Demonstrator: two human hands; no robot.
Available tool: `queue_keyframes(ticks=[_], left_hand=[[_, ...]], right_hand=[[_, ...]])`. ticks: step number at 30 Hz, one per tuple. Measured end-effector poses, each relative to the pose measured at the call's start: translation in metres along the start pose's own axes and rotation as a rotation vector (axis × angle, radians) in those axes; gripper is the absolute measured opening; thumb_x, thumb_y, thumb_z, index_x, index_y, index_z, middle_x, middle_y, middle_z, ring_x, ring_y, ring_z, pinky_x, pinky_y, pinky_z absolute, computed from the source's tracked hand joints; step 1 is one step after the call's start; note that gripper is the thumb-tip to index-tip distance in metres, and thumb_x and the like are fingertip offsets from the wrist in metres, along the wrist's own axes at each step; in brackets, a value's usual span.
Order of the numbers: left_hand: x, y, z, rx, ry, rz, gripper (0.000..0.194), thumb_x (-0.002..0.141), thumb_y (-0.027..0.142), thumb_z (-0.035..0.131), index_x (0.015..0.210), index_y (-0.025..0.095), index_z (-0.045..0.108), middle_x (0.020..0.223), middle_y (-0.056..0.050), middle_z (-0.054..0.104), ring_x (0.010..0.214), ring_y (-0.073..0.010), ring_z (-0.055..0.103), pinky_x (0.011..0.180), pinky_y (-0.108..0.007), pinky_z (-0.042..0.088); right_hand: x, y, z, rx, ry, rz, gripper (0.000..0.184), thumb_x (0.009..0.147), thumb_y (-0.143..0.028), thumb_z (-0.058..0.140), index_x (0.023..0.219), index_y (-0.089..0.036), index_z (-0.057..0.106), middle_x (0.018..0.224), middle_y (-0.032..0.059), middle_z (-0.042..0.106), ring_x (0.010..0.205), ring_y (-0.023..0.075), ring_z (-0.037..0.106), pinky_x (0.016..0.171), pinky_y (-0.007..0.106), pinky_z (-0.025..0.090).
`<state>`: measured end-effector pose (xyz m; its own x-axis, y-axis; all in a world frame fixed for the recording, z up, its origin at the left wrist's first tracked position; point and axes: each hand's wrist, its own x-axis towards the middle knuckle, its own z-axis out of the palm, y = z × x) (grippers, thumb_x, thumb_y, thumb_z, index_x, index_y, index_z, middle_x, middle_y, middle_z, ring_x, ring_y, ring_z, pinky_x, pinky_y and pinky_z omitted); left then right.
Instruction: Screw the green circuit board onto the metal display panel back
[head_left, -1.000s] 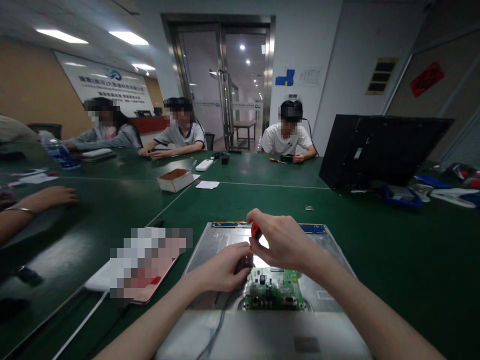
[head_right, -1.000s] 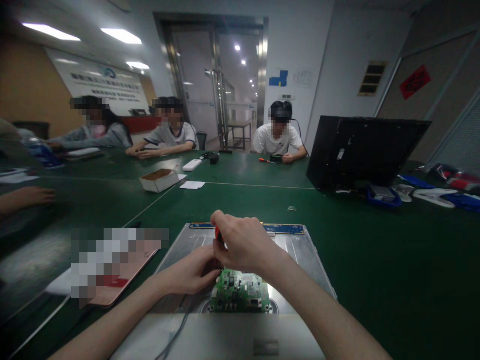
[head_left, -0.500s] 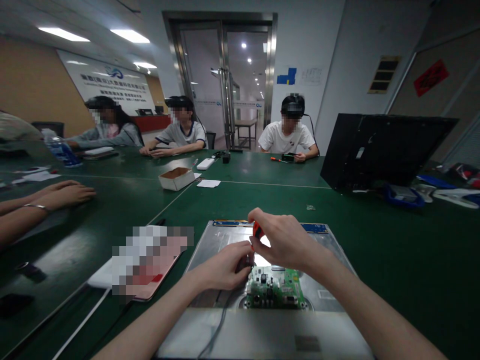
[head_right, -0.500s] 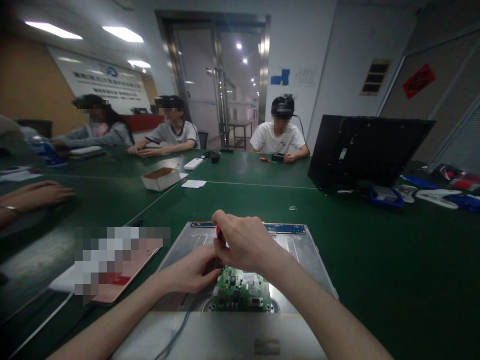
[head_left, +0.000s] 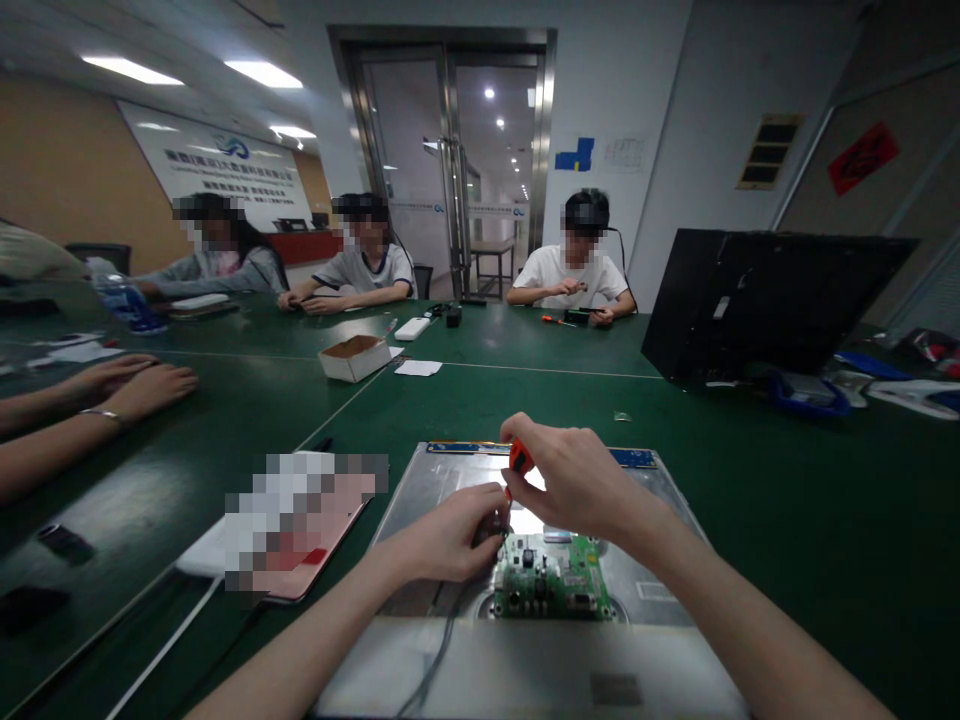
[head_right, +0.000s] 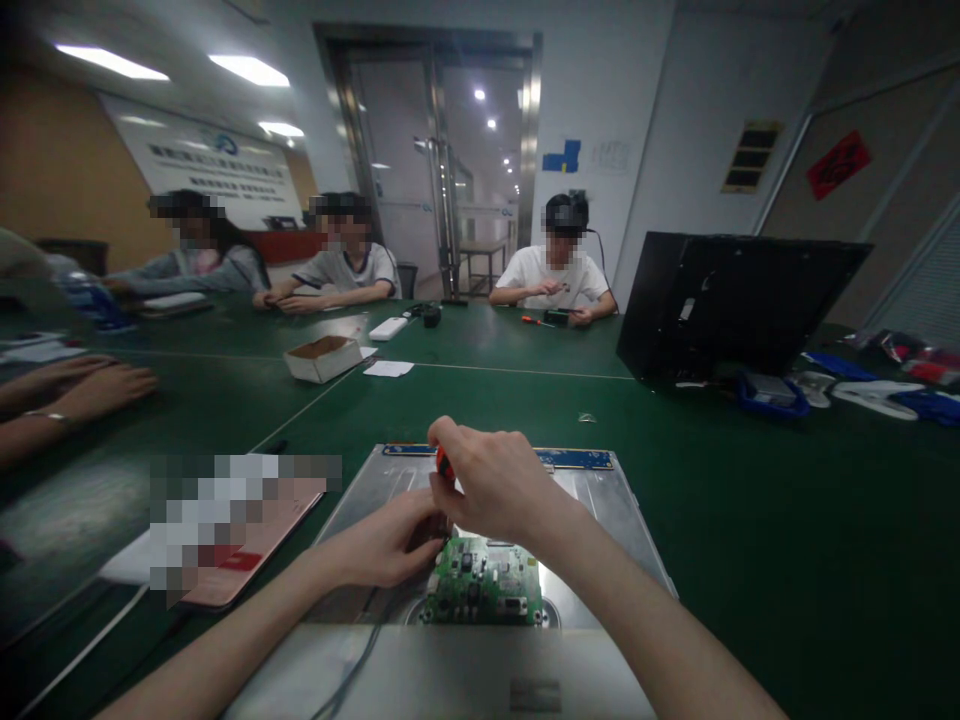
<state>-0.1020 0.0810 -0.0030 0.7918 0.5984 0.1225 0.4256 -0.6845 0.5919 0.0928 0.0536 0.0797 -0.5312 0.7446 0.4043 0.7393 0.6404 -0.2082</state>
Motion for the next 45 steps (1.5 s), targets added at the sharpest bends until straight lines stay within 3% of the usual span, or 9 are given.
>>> queue_keyframes(ticks=[16,20,24,34,45], left_hand=[[-0.003,-0.005,-0.001,-0.034,0.027,-0.066,0.021,0.07,0.009,0.047,0.088,0.018,0.048,0.078,0.0,0.053,0.066,-0.0155,0.047,0.057,-0.025,0.036],[-0.002,-0.008,0.001,0.039,0.167,-0.124,0.017,0.073,0.009,0.044,0.085,0.019,0.05,0.075,0.0,0.054,0.066,-0.016,0.048,0.06,-0.027,0.037],[0.001,-0.014,0.001,0.094,0.311,-0.155,0.02,0.075,0.008,0.044,0.088,0.019,0.054,0.086,-0.003,0.06,0.081,-0.0204,0.054,0.073,-0.032,0.043],[0.002,-0.021,0.001,0.197,0.219,-0.077,0.022,0.089,0.019,0.053,0.107,0.02,0.066,0.105,-0.009,0.063,0.097,-0.0251,0.056,0.087,-0.037,0.043],[0.004,-0.02,0.0,0.191,0.208,-0.114,0.012,0.083,0.01,0.053,0.08,0.017,0.063,0.084,-0.005,0.063,0.08,-0.0207,0.058,0.073,-0.03,0.042]], right_hand=[[0.001,0.005,-0.01,-0.017,0.046,0.03,0.022,0.086,-0.027,0.049,0.107,-0.019,0.045,0.08,0.0017,0.065,0.06,0.0137,0.054,0.053,0.026,0.027],[0.001,0.005,-0.01,-0.017,0.051,0.027,0.021,0.086,-0.027,0.049,0.105,-0.019,0.045,0.081,0.0016,0.065,0.061,0.014,0.055,0.053,0.025,0.028],[0.002,0.006,-0.009,-0.023,0.058,0.026,0.02,0.087,-0.028,0.049,0.105,-0.019,0.044,0.08,0.0018,0.065,0.059,0.0136,0.053,0.052,0.025,0.027],[0.001,0.006,-0.009,-0.04,0.048,0.038,0.021,0.087,-0.028,0.047,0.106,-0.019,0.045,0.08,0.0021,0.064,0.059,0.0138,0.053,0.052,0.026,0.027],[0.001,0.005,-0.01,-0.034,0.035,0.036,0.022,0.087,-0.026,0.048,0.107,-0.02,0.045,0.082,0.0021,0.066,0.062,0.0147,0.057,0.053,0.026,0.028]])
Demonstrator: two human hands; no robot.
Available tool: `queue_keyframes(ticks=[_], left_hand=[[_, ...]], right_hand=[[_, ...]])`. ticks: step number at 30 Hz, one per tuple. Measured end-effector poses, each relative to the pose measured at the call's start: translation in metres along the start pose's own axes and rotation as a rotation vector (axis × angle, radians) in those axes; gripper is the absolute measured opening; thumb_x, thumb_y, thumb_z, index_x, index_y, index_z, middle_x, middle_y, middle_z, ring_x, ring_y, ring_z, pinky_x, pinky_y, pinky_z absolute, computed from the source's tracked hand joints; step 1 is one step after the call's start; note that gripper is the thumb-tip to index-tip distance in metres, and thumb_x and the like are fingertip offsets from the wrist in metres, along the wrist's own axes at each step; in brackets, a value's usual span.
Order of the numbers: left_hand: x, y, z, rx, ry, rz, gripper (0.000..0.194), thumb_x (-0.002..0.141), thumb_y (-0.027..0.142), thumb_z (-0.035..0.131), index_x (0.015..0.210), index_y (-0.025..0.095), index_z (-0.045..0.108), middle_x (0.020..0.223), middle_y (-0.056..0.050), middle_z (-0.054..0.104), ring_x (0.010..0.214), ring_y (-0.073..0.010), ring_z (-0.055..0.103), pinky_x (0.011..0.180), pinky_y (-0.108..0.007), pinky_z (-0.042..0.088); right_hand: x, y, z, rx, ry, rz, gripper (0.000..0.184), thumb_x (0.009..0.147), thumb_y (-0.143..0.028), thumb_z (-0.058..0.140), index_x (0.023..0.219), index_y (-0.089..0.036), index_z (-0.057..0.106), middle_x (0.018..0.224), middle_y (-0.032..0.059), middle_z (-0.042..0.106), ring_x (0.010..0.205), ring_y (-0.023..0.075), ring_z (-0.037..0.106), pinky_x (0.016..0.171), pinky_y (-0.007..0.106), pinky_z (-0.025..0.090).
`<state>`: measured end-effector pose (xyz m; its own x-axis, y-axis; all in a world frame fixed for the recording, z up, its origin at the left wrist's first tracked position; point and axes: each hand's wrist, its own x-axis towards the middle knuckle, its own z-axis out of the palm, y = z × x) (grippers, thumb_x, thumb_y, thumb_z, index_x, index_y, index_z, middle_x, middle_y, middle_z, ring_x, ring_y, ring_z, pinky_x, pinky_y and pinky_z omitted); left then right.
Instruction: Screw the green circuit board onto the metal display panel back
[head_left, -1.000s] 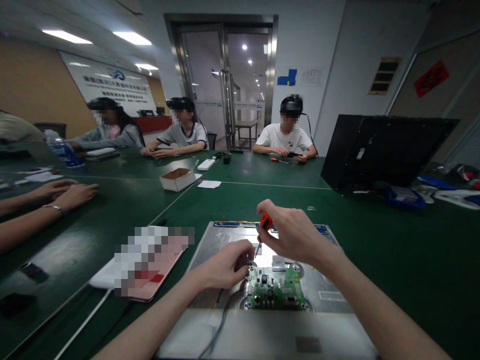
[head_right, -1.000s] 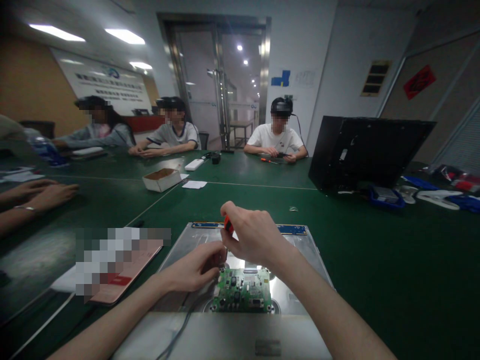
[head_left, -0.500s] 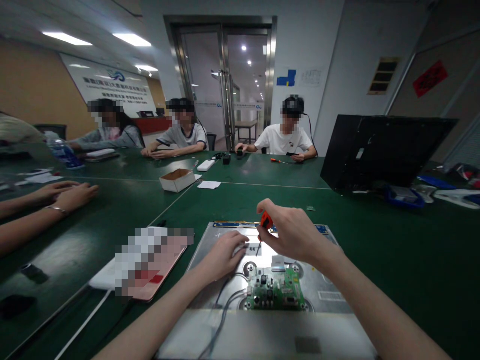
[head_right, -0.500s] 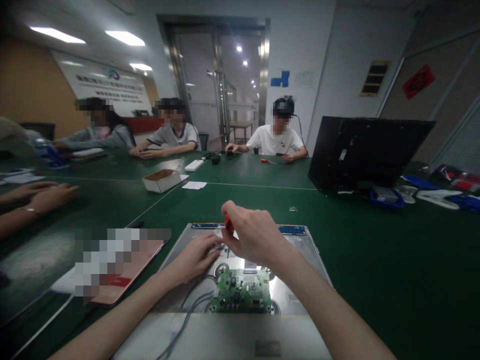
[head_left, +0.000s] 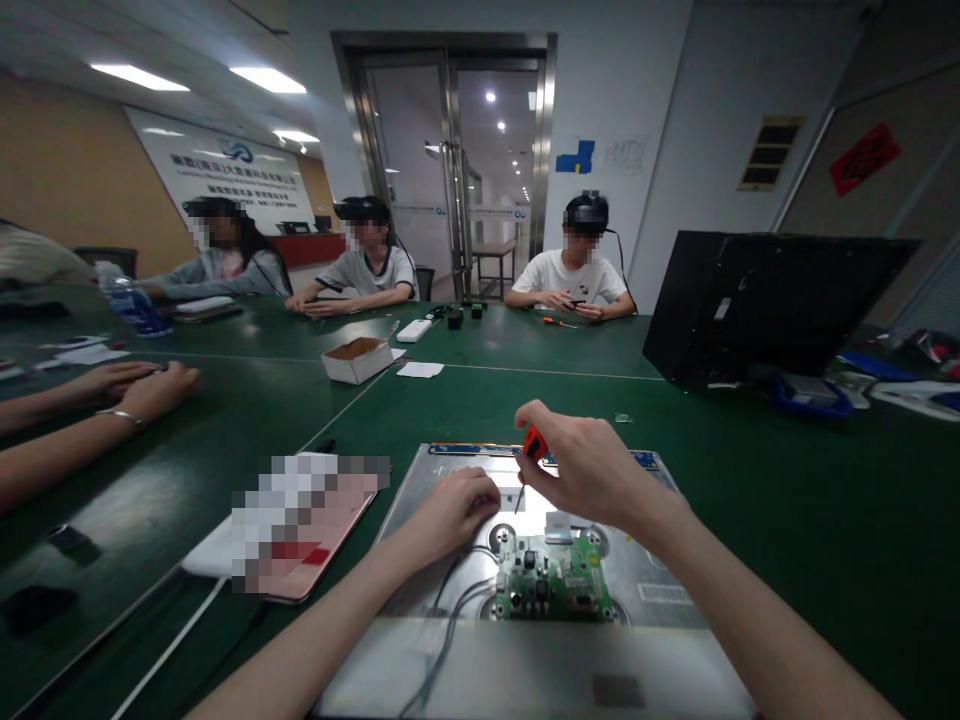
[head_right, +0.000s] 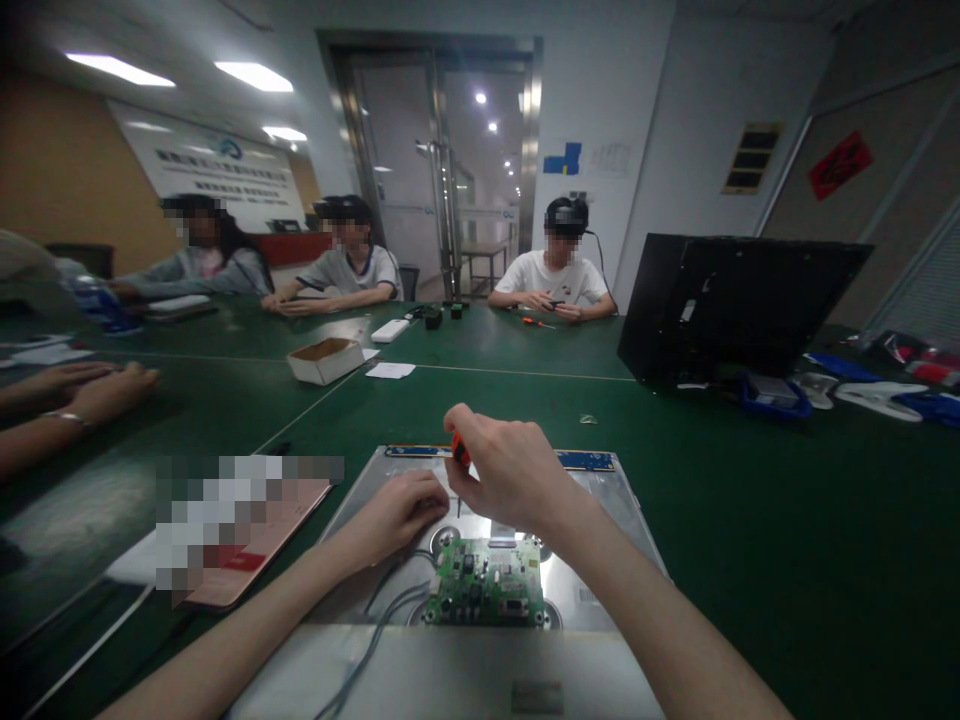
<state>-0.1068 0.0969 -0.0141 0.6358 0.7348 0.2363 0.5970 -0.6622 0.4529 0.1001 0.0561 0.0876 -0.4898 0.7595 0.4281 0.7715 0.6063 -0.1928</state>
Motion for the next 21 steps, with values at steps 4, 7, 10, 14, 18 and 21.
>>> queue_keyframes(ticks=[4,7,10,14,18,21], left_hand=[[-0.001,0.005,-0.005,-0.021,-0.004,-0.02,0.008,0.083,0.012,0.054,0.08,0.017,0.06,0.081,-0.004,0.062,0.076,-0.0198,0.056,0.069,-0.029,0.041],[-0.002,0.011,-0.014,-0.059,-0.034,-0.018,0.007,0.082,0.013,0.054,0.08,0.017,0.059,0.08,-0.003,0.061,0.073,-0.0183,0.055,0.067,-0.028,0.04],[-0.003,0.016,-0.025,-0.173,-0.129,-0.009,0.009,0.084,0.015,0.052,0.08,0.016,0.06,0.081,-0.002,0.062,0.074,-0.0171,0.055,0.066,-0.026,0.042],[-0.005,0.026,-0.037,-0.252,-0.264,0.01,0.008,0.084,0.018,0.055,0.082,0.016,0.063,0.082,-0.002,0.062,0.079,-0.0172,0.056,0.069,-0.026,0.043],[-0.01,0.039,-0.039,-0.237,-0.34,0.08,0.007,0.084,0.014,0.057,0.084,0.017,0.063,0.085,0.0,0.063,0.078,-0.0162,0.056,0.071,-0.027,0.042],[-0.016,0.046,-0.035,-0.22,-0.401,0.134,0.008,0.083,0.011,0.059,0.082,0.018,0.064,0.084,0.0,0.062,0.077,-0.0157,0.056,0.071,-0.027,0.042]], right_hand=[[-0.001,0.001,-0.001,0.011,0.002,0.005,0.022,0.087,-0.026,0.049,0.108,-0.02,0.045,0.084,0.0025,0.067,0.064,0.015,0.058,0.054,0.026,0.029],[-0.003,0.002,-0.005,0.018,-0.004,-0.01,0.024,0.086,-0.025,0.051,0.108,-0.02,0.045,0.082,0.0018,0.067,0.064,0.0151,0.058,0.054,0.026,0.028],[-0.006,0.005,-0.009,0.033,-0.046,-0.033,0.026,0.085,-0.026,0.053,0.109,-0.02,0.045,0.081,0.0014,0.067,0.064,0.0153,0.059,0.055,0.026,0.028],[-0.009,0.007,-0.014,0.047,-0.076,-0.05,0.028,0.085,-0.026,0.055,0.111,-0.02,0.045,0.083,0.0008,0.069,0.068,0.0166,0.062,0.056,0.026,0.029],[-0.01,0.005,-0.018,0.037,-0.078,-0.06,0.028,0.085,-0.026,0.056,0.11,-0.021,0.045,0.083,-0.0008,0.069,0.069,0.0171,0.063,0.056,0.026,0.029],[-0.011,0.002,-0.021,0.05,-0.09,-0.082,0.026,0.086,-0.026,0.056,0.109,-0.022,0.045,0.084,-0.0013,0.069,0.068,0.0162,0.063,0.055,0.026,0.029]])
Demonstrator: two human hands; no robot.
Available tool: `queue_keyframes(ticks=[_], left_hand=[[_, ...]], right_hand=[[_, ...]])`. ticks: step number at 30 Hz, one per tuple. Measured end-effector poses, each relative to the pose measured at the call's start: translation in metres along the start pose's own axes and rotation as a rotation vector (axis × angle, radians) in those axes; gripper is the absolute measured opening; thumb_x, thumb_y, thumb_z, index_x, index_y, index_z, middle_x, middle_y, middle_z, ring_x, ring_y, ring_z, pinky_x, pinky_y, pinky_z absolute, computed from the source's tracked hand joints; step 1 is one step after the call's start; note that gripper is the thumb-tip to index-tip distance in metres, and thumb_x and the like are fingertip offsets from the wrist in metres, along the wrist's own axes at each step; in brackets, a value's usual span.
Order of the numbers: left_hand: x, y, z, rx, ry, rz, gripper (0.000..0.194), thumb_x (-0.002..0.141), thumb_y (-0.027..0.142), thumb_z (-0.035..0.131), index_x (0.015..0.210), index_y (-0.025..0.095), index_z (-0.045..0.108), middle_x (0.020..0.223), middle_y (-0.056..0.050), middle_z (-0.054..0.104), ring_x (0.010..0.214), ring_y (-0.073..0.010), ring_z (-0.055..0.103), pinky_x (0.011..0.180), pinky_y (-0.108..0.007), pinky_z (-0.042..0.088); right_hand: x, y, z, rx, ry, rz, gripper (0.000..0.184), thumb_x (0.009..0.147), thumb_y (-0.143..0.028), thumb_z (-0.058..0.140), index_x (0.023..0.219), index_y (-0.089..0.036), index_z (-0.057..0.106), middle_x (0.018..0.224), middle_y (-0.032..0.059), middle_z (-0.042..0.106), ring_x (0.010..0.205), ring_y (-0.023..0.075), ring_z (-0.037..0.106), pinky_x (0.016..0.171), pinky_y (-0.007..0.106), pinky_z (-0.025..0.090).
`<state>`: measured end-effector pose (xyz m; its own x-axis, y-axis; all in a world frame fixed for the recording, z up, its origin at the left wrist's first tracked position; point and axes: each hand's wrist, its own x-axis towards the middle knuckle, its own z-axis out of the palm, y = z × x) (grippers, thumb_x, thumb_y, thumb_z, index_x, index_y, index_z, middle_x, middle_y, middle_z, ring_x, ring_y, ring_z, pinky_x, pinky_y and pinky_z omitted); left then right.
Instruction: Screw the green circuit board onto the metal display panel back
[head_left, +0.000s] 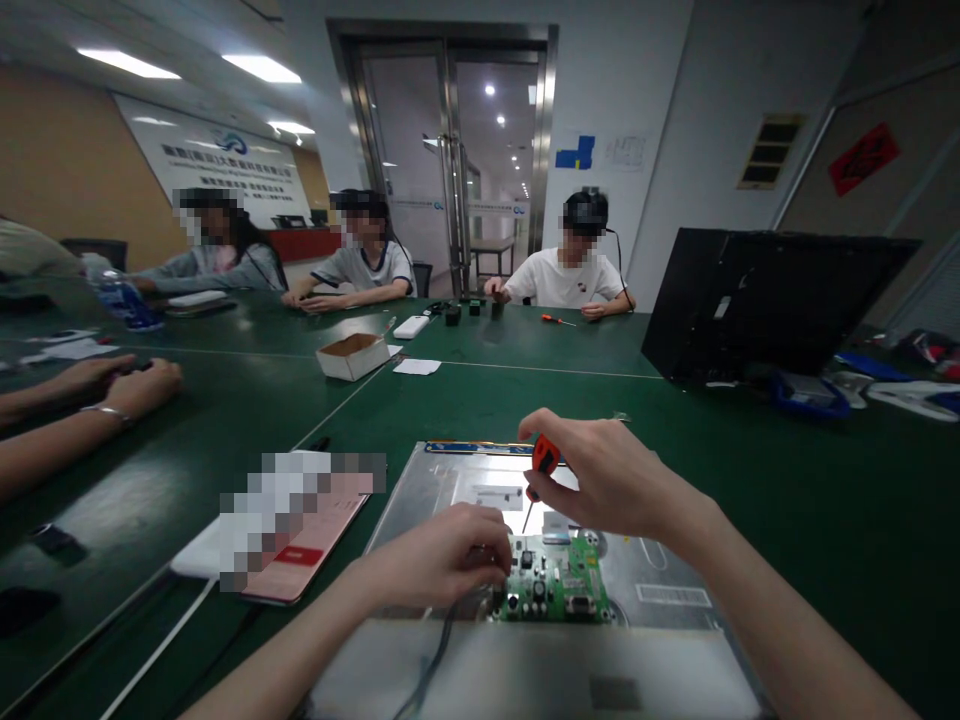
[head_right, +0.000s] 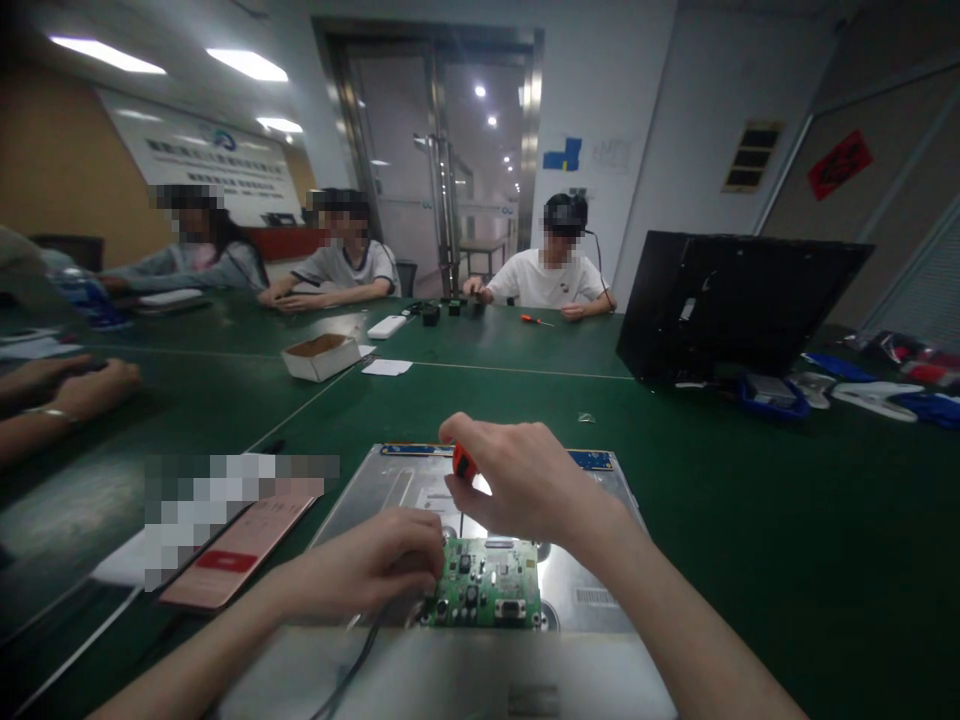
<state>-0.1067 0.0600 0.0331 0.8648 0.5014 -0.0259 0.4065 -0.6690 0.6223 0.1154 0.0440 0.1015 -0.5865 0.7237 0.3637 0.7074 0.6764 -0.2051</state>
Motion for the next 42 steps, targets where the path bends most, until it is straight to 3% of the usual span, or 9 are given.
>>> queue_keyframes(ticks=[12,26,42], left_hand=[[-0.013,-0.001,0.025,0.045,0.056,0.057,0.013,0.081,0.006,0.062,0.084,0.019,0.062,0.093,-0.001,0.06,0.089,-0.0179,0.056,0.079,-0.029,0.041],[-0.013,-0.002,0.024,0.075,0.056,0.005,0.007,0.082,0.017,0.065,0.088,0.021,0.065,0.092,-0.002,0.059,0.09,-0.02,0.054,0.079,-0.031,0.041],[-0.012,0.0,0.02,0.024,0.047,0.022,0.018,0.075,0.005,0.066,0.083,0.021,0.068,0.089,0.0,0.064,0.09,-0.0189,0.058,0.082,-0.03,0.041]], right_hand=[[0.0,-0.005,-0.002,0.015,-0.012,-0.038,0.028,0.086,-0.024,0.056,0.112,-0.021,0.046,0.086,-0.0003,0.07,0.068,0.0154,0.063,0.054,0.026,0.031],[-0.001,-0.007,-0.004,0.01,-0.005,-0.046,0.027,0.086,-0.023,0.057,0.111,-0.02,0.046,0.087,-0.0002,0.07,0.068,0.016,0.063,0.055,0.026,0.031],[-0.003,-0.011,-0.007,0.029,-0.037,-0.079,0.029,0.086,-0.023,0.054,0.114,-0.021,0.047,0.088,0.0007,0.069,0.068,0.0144,0.061,0.056,0.026,0.032]])
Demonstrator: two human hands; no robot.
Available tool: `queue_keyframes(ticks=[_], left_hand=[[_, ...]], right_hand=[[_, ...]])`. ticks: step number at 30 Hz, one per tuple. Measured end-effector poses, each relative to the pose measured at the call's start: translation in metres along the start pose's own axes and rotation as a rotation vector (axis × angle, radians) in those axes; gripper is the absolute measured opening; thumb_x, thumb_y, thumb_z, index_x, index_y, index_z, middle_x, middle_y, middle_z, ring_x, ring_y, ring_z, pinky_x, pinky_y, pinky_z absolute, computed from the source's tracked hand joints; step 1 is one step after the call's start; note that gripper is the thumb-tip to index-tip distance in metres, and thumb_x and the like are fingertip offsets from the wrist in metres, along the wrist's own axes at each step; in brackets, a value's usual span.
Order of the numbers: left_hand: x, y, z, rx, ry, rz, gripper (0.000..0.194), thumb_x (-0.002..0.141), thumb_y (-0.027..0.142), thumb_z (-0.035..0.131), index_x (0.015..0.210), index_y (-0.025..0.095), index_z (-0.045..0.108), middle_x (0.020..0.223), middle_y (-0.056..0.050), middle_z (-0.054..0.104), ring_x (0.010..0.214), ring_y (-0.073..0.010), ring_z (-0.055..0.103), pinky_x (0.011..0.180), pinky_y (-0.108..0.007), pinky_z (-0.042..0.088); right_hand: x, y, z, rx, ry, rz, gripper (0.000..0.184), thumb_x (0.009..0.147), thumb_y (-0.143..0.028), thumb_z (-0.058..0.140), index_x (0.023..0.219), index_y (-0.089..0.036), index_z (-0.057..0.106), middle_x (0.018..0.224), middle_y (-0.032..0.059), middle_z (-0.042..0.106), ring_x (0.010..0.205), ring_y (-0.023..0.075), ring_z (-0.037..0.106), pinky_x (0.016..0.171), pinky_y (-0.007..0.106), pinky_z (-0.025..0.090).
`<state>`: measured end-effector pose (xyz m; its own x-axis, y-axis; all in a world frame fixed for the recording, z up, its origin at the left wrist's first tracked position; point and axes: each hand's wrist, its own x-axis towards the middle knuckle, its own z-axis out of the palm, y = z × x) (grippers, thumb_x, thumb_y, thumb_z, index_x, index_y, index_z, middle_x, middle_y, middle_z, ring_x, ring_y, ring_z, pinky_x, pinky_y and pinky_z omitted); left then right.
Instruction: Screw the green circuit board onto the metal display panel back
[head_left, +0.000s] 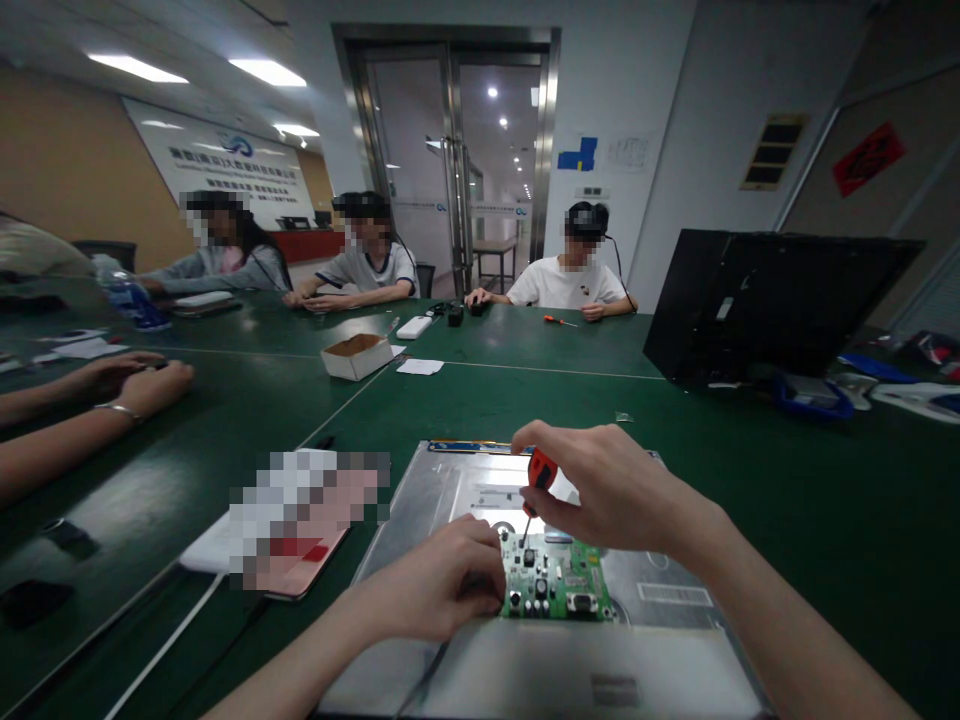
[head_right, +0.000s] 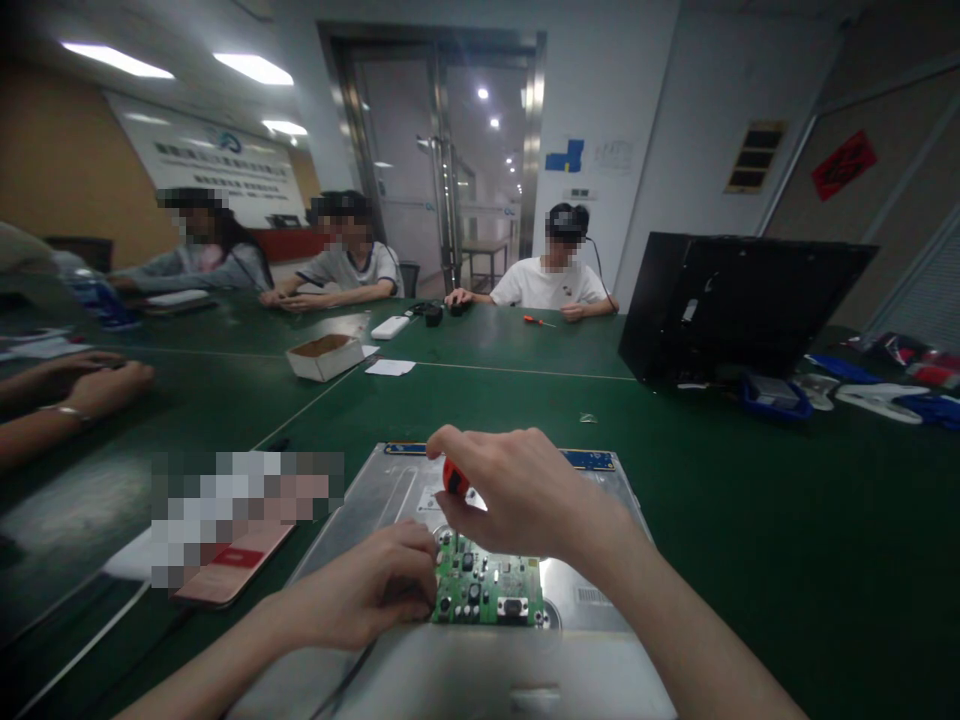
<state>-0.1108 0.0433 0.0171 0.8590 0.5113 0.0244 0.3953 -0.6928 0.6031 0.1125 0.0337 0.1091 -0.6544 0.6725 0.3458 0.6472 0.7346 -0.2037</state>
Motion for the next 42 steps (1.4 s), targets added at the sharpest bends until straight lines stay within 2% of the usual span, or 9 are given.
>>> queue_keyframes(ticks=[12,22,24,27,31,42], left_hand=[[0.001,-0.004,0.003,0.004,0.011,0.033,0.011,0.077,0.009,0.067,0.08,0.019,0.066,0.087,-0.001,0.062,0.081,-0.0172,0.057,0.074,-0.029,0.04],[-0.001,-0.003,0.0,-0.023,0.014,-0.039,0.011,0.074,0.014,0.071,0.083,0.02,0.067,0.088,-0.001,0.06,0.083,-0.0183,0.056,0.074,-0.029,0.041],[-0.002,-0.004,-0.001,-0.012,0.046,-0.048,0.009,0.075,0.016,0.07,0.082,0.02,0.067,0.087,0.0,0.059,0.083,-0.0182,0.055,0.074,-0.029,0.041],[-0.002,-0.009,-0.002,0.02,0.182,-0.084,0.001,0.082,0.018,0.063,0.081,0.019,0.064,0.085,-0.001,0.059,0.084,-0.0188,0.054,0.078,-0.031,0.041],[0.001,-0.019,0.002,0.045,0.335,-0.156,0.01,0.089,0.016,0.054,0.091,0.019,0.063,0.097,-0.004,0.062,0.092,-0.0209,0.055,0.081,-0.034,0.043],[0.011,-0.033,0.017,0.109,0.307,-0.13,0.016,0.086,0.008,0.053,0.09,0.019,0.064,0.096,-0.005,0.063,0.093,-0.0218,0.057,0.081,-0.034,0.044]], right_hand=[[0.007,0.003,0.015,0.02,-0.012,-0.017,0.025,0.087,-0.022,0.053,0.111,-0.02,0.048,0.091,0.0019,0.068,0.071,0.0148,0.06,0.058,0.027,0.032],[0.009,0.006,0.019,0.022,-0.022,-0.007,0.025,0.087,-0.024,0.052,0.111,-0.02,0.049,0.092,0.0019,0.068,0.071,0.0143,0.059,0.058,0.027,0.031],[0.01,0.007,0.02,0.017,-0.019,0.0,0.025,0.087,-0.025,0.053,0.111,-0.02,0.05,0.092,0.0018,0.068,0.071,0.0145,0.059,0.058,0.027,0.031],[0.01,0.008,0.021,0.027,-0.018,0.008,0.025,0.087,-0.025,0.052,0.112,-0.02,0.049,0.092,0.0023,0.068,0.071,0.0146,0.059,0.058,0.027,0.032],[0.01,0.009,0.023,0.037,-0.017,-0.002,0.026,0.087,-0.025,0.052,0.113,-0.02,0.049,0.093,0.0026,0.068,0.072,0.0147,0.06,0.059,0.027,0.033],[0.012,0.01,0.027,0.027,-0.007,0.004,0.024,0.087,-0.024,0.053,0.111,-0.021,0.049,0.092,0.0012,0.068,0.072,0.0146,0.06,0.058,0.027,0.032]])
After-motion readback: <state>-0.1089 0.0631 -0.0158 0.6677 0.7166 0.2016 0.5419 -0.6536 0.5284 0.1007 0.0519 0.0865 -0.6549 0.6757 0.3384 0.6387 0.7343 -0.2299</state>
